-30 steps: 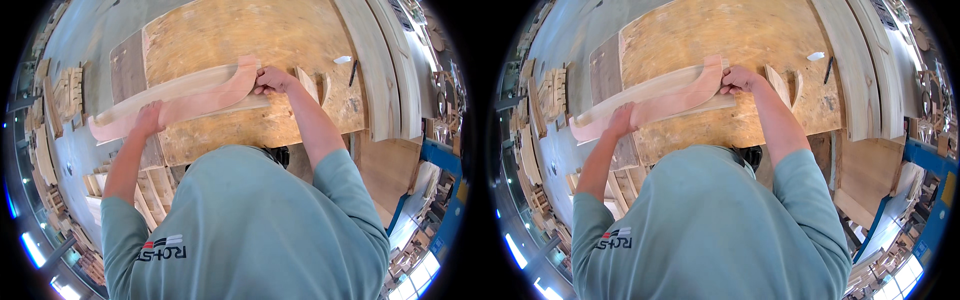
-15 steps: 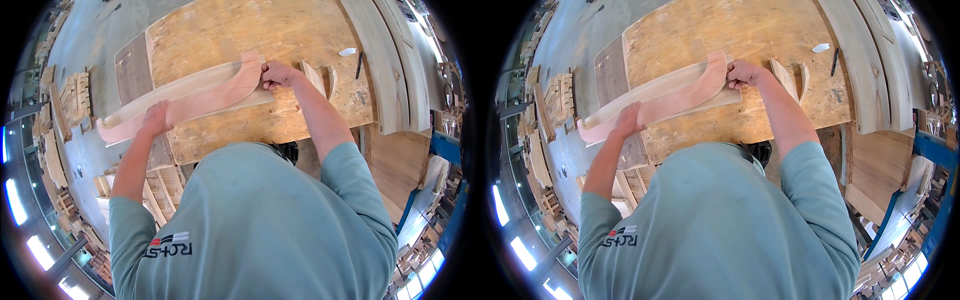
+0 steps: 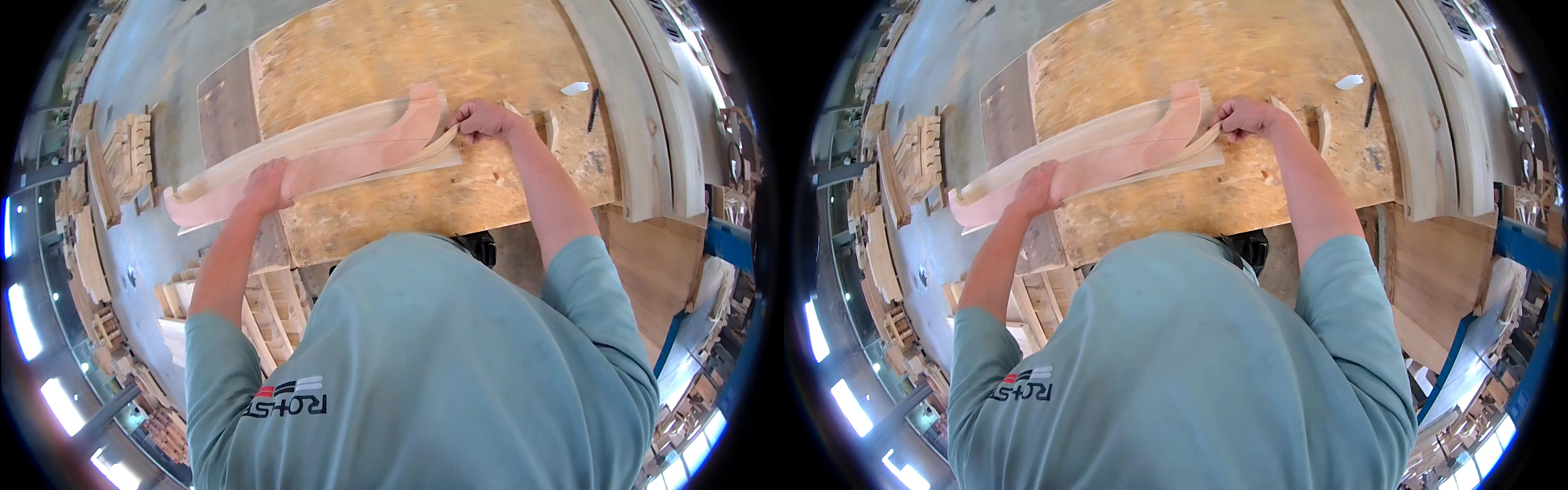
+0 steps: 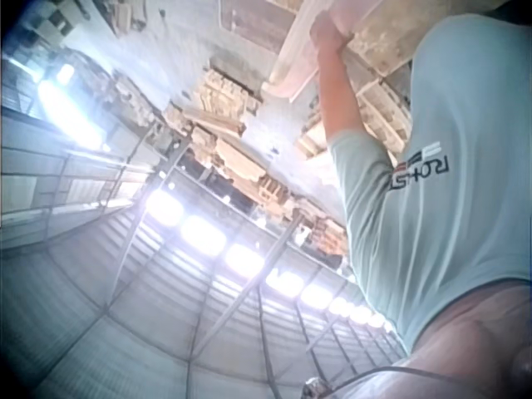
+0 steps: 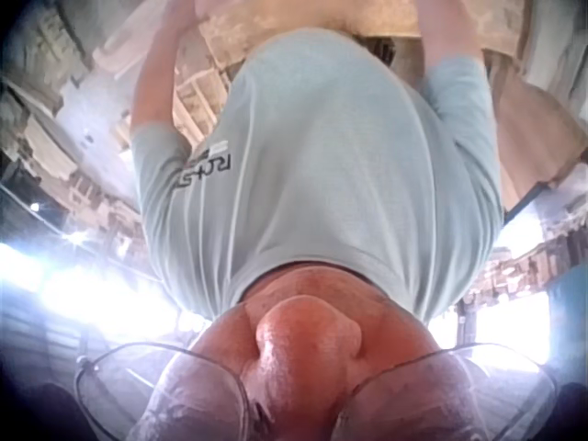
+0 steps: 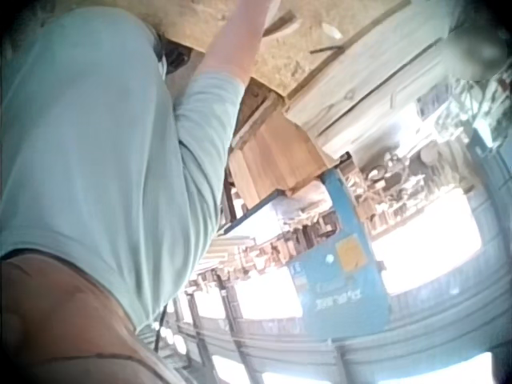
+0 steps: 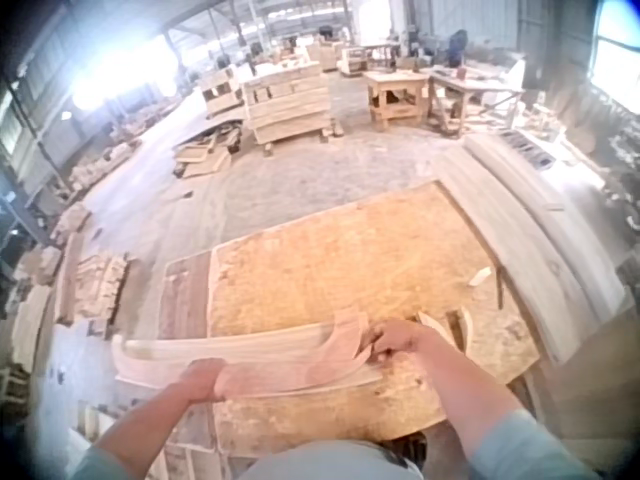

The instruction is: The person positions small curved wood pieces against a template and then uses a bandsaw to trim the edges of the pieces.

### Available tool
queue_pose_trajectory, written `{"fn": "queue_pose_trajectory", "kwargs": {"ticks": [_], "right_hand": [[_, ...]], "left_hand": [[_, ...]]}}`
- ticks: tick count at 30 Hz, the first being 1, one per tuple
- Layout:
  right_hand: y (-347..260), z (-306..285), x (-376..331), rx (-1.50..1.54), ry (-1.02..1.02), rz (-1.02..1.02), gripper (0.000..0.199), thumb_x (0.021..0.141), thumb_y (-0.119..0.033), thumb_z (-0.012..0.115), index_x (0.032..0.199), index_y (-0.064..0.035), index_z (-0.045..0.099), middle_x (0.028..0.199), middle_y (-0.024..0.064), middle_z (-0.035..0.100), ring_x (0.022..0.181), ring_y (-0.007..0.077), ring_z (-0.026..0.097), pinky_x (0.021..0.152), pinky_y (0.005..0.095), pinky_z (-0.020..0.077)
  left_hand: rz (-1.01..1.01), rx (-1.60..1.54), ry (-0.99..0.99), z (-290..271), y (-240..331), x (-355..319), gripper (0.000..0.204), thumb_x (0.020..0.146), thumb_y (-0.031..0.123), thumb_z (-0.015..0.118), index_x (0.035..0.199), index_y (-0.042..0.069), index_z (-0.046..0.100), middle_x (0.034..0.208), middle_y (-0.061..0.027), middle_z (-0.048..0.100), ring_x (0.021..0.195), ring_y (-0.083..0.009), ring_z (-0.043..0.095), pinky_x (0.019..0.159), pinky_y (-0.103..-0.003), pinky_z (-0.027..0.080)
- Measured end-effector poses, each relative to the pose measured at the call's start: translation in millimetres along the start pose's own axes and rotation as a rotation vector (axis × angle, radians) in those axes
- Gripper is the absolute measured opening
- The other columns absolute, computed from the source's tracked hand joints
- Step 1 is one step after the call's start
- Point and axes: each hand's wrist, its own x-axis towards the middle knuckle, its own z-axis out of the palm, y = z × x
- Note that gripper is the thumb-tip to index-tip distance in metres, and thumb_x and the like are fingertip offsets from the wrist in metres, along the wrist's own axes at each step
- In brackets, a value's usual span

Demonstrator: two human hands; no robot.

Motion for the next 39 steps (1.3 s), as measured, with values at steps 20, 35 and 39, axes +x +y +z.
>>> {"fn": "queue_pose_trajectory", "kwargs": {"ticks": [20, 35, 39], "right_hand": [[162.5, 154.3, -252.9, 1.001, 0.657, -0.445, 0.024, 0.091, 0.003, 0.063, 0.114, -0.0011, 0.066, 0.084, 0.0021, 0.067, 0.062, 0.0097, 0.061, 0.054, 0.0243, 0.0513], [389.4, 203.8, -539.4, 1.124, 0.923, -0.681, 0.013, 0.094, -0.01, 0.069, 0.105, -0.0038, 0.068, 0.088, 0.0031, 0.07, 0.078, 0.0099, 0.066, 0.063, 0.0229, 0.0531], [446.2, 216.1, -586.7, 1.279, 1.0, -0.793, 0.012, 0.097, -0.014, 0.067, 0.104, -0.004, 0.067, 0.089, 0.0042, 0.07, 0.077, 0.0115, 0.067, 0.065, 0.0244, 0.0553]], "left_hand": [[0.311, -1.335, -0.026, 18.9, 342.0, -32.9, 0.045, 0.092, 0.024, 0.072, 0.126, -0.003, 0.063, 0.113, -0.0148, 0.071, 0.104, -0.0213, 0.068, 0.094, -0.034, 0.051], [0.768, -1.26, -0.46, 58.2, 729.8, -176.0, 0.025, 0.092, 0.015, 0.074, 0.108, -0.003, 0.068, 0.092, -0.0046, 0.071, 0.08, -0.007, 0.064, 0.073, -0.024, 0.053], [0.83, -1.176, -0.622, 85.8, 815.1, -200.0, 0.027, 0.09, 0.017, 0.077, 0.104, -0.004, 0.068, 0.087, -0.0054, 0.071, 0.075, -0.0072, 0.064, 0.068, -0.025, 0.053]]}}
